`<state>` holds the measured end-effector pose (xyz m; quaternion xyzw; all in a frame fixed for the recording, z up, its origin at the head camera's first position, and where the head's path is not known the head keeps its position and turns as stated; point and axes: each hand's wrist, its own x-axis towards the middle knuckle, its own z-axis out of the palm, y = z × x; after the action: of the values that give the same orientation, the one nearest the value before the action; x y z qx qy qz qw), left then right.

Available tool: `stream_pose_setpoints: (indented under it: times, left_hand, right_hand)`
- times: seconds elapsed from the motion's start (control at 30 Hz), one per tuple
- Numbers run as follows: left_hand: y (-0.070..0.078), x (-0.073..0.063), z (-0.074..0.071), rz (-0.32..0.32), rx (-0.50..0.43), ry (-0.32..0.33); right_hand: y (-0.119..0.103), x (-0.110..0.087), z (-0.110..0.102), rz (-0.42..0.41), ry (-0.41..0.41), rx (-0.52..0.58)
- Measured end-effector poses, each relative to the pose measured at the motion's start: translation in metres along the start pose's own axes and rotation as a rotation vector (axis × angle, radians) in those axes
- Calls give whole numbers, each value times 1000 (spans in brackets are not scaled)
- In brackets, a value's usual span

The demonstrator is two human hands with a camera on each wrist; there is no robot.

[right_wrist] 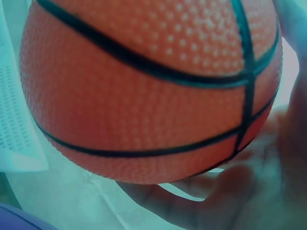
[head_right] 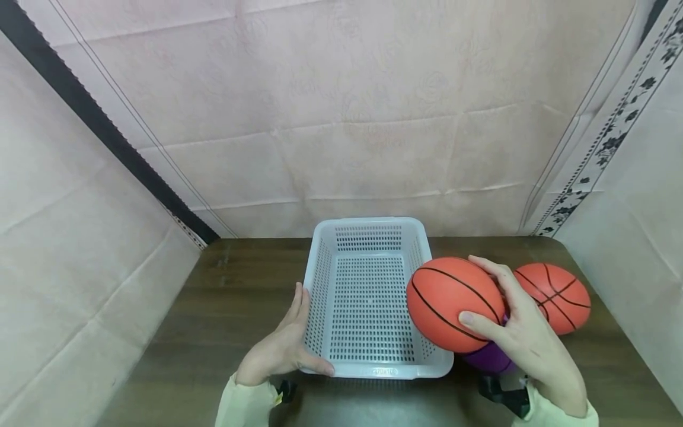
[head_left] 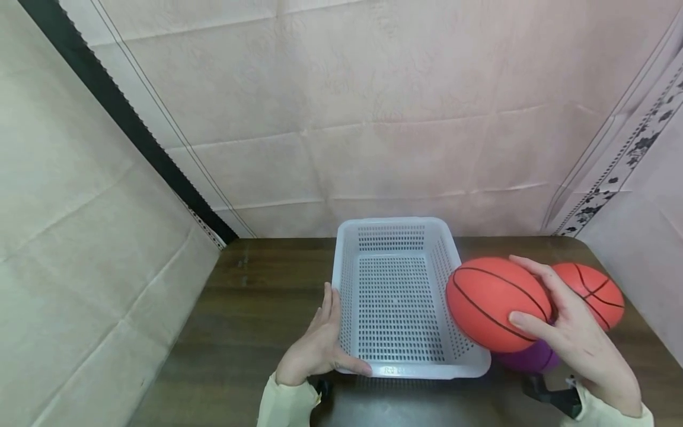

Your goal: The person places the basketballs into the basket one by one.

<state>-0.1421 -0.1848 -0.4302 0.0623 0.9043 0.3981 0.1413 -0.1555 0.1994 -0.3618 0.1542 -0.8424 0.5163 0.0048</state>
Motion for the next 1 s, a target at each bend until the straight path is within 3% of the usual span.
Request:
stream_pose_setpoints:
  times: [0.4,0.67,0.9,1.0]
  left_hand:
    - [-2,0,1,15,-31,-21]
    - [-2,0,3,9,-16,-7]
    - [-2,-1,3,-7,14,-3]
    - [-1,-1,2,-6,18,3]
  right_hand:
    - [11,2,4,-33,86,-64]
    - [17,7,6,-16,84,-78]
    - [17,7,10,71,45,-74]
    - [14,10,13,59,27,-66]
